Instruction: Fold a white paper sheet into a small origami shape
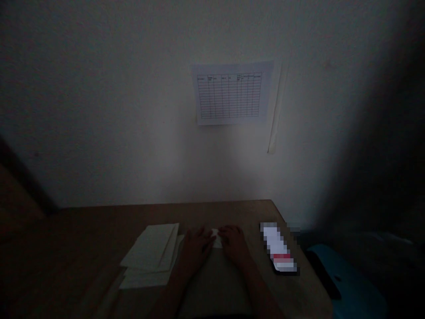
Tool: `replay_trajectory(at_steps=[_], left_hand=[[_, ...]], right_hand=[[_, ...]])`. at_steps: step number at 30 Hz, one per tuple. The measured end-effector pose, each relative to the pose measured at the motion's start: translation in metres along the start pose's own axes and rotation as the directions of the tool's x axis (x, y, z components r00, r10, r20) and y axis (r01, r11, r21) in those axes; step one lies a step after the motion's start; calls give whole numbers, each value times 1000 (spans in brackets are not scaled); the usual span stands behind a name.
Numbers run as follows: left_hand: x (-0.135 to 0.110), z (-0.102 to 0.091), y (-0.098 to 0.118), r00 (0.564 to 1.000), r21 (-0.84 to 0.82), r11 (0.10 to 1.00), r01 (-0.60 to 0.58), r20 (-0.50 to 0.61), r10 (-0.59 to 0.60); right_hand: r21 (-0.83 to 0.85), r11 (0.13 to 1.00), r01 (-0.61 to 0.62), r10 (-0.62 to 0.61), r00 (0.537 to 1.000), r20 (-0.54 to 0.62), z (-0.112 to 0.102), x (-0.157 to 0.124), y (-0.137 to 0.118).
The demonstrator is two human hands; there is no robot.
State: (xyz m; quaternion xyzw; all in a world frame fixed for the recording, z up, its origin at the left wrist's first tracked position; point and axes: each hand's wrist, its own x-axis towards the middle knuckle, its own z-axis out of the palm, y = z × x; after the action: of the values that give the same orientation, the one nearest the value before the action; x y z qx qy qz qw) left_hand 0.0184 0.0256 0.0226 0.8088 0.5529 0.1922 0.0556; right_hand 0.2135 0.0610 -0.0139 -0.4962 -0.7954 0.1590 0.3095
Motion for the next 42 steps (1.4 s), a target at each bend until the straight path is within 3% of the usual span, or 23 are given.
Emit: replay_trajectory(at_steps=[10, 23, 42], left_hand=[[3, 16, -4, 995, 11, 1000, 16, -95, -15], [2, 5, 1, 999, -6, 999, 36, -25, -36], [3, 11, -2, 998, -16, 998, 63, -24, -63]], right_hand=[[9, 999, -34, 33, 999, 27, -4, 1, -2], [-5, 1000, -7, 8, 983, 182, -13, -4, -2], [-1, 999, -40, 39, 967, 253, -14, -3, 0]])
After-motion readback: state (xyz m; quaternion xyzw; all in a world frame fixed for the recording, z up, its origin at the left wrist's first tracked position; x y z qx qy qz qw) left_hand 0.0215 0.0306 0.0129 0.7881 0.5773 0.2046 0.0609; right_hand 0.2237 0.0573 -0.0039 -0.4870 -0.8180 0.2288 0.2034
